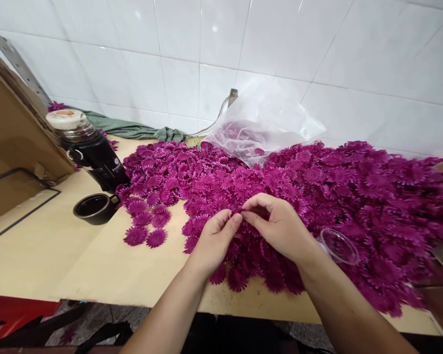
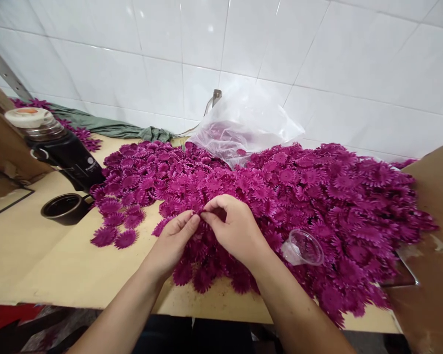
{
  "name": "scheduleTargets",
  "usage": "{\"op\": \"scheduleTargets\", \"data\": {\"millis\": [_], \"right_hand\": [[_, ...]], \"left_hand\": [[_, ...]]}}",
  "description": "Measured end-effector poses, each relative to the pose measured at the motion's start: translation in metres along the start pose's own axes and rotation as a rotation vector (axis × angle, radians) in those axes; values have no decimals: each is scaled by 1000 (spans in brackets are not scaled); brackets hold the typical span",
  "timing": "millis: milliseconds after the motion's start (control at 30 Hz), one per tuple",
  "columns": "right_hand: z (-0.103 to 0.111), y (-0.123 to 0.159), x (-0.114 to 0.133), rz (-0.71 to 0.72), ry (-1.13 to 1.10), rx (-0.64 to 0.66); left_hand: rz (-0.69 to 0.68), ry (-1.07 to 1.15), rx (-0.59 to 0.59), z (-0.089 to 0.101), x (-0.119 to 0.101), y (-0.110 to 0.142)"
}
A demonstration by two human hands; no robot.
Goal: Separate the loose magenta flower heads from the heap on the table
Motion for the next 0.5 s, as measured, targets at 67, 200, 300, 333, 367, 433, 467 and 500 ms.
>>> {"op": "scheduleTargets", "data": {"millis": [67,200,300,333,367,433,467,500], "right_hand": [[8,-3,0,-30,-60,-76],[11,-11,2,-117,-198,-144],[19,-21,-6,-199,-295,-205],[28,-24,-12,-235,-330,-271],[40,-26,-20,-271,-370,-357],[61,-25,-34,-331,-474,-495],[66,-25,-38,-342,-538,-498],[64,-25,-40,-349,-602,-424]], "left_hand": [[-46,-55,43,-3,-7,0],[-107,-118,35,-5,-17,-3],[-91,-86,2,0,-14,0],[-78,-71,-1,2,-11,2],[-63,-56,-5,5,-8,5],[-30,-25,-18,10,-2,11],[-13,-8,-28,13,0,13],[-1,12,-35,14,2,14]]}}
Point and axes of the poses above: each hand's wrist, its own y-axis away from the middle knuckle, its own z-axis out of the back of the hand, x = y × z, the point moved 7 cm from there along -y, towards the middle knuckle, and after that the axes turned 8 degrees about -z, right-handed, at the moved point
